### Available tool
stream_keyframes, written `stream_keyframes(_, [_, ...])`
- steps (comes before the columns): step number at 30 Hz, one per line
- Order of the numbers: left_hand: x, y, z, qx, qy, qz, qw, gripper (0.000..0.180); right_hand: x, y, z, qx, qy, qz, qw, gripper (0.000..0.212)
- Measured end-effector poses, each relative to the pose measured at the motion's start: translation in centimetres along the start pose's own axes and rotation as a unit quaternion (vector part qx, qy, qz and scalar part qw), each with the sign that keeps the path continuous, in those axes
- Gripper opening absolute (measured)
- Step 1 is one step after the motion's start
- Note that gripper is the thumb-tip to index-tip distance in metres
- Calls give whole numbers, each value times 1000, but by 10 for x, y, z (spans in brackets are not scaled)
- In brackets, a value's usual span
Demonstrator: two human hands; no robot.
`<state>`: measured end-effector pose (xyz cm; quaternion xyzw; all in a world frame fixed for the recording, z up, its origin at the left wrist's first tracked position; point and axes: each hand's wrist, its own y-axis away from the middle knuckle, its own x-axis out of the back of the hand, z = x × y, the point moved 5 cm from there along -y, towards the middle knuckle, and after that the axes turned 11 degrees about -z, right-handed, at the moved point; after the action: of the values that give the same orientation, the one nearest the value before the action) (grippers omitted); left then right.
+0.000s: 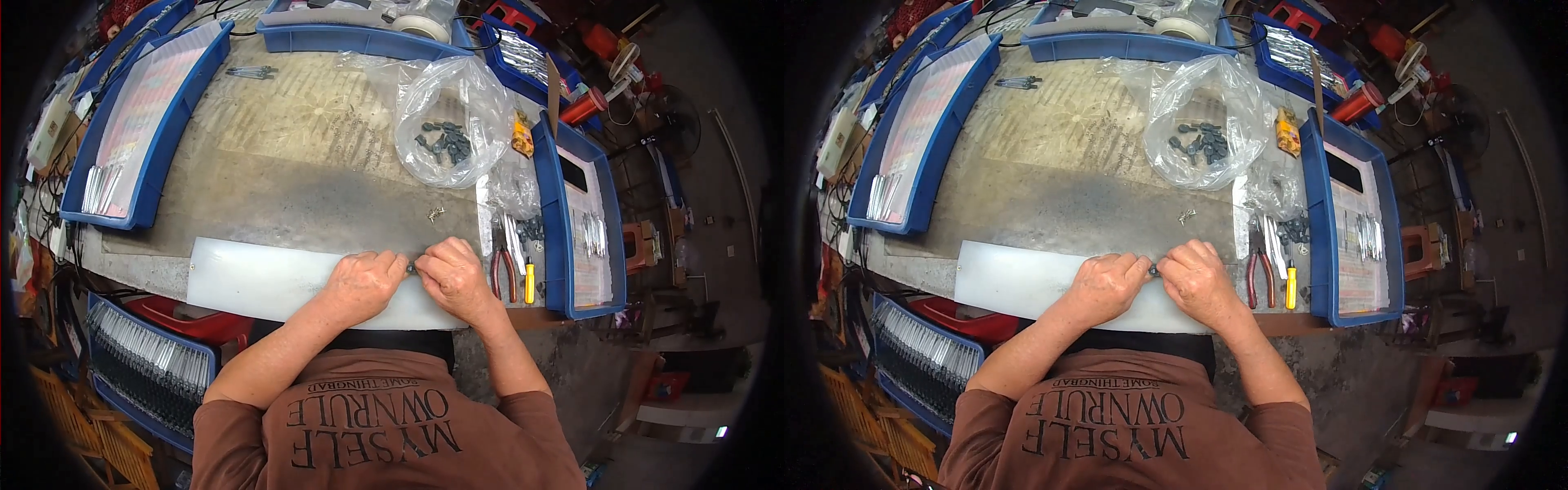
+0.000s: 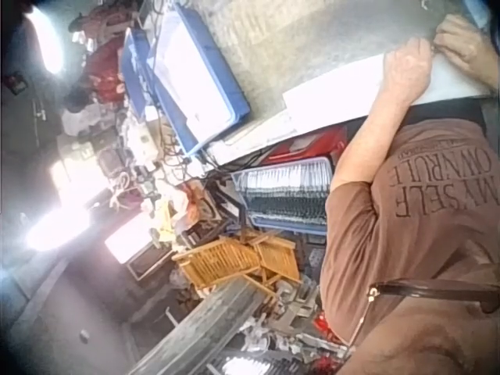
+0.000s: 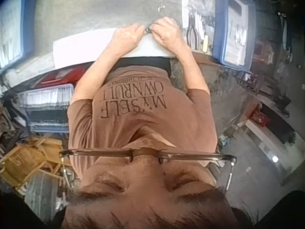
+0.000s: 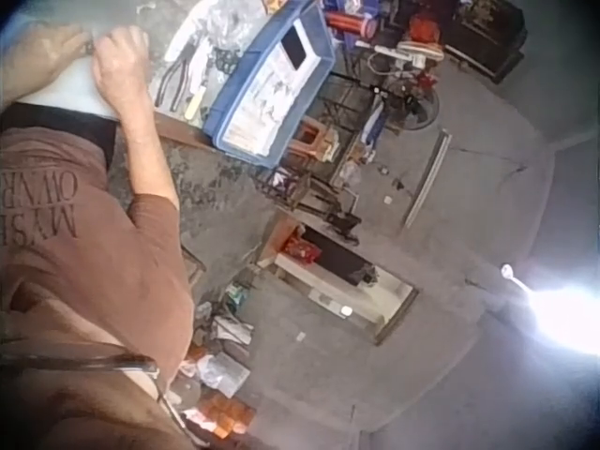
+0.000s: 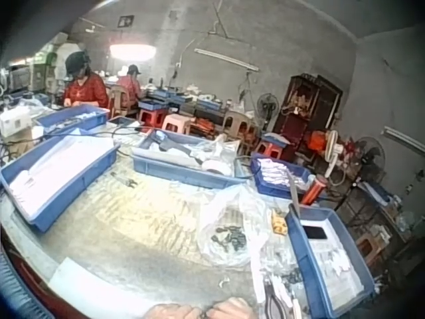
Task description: The person takes metal strips from a tray and plastic components from a bag, then repeatedly attaches the plastic parts to the ends of the metal strips by hand.
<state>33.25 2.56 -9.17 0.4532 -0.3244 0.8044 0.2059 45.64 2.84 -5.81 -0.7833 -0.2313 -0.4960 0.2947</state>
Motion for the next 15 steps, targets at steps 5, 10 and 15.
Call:
stream_keyframes(5, [-1, 0, -1, 3, -4, -1, 1000, 17, 0, -1, 1, -14, 10, -16, 1000, 16])
stream_keyframes(10, [1, -1, -1, 4, 1, 2, 1000, 16, -2, -3, 13, -57, -80, -26, 995, 11])
stream_keyframes(15, [5, -1, -1, 16, 33, 0, 999, 13, 7, 1, 33, -128, -179, -21, 975, 11])
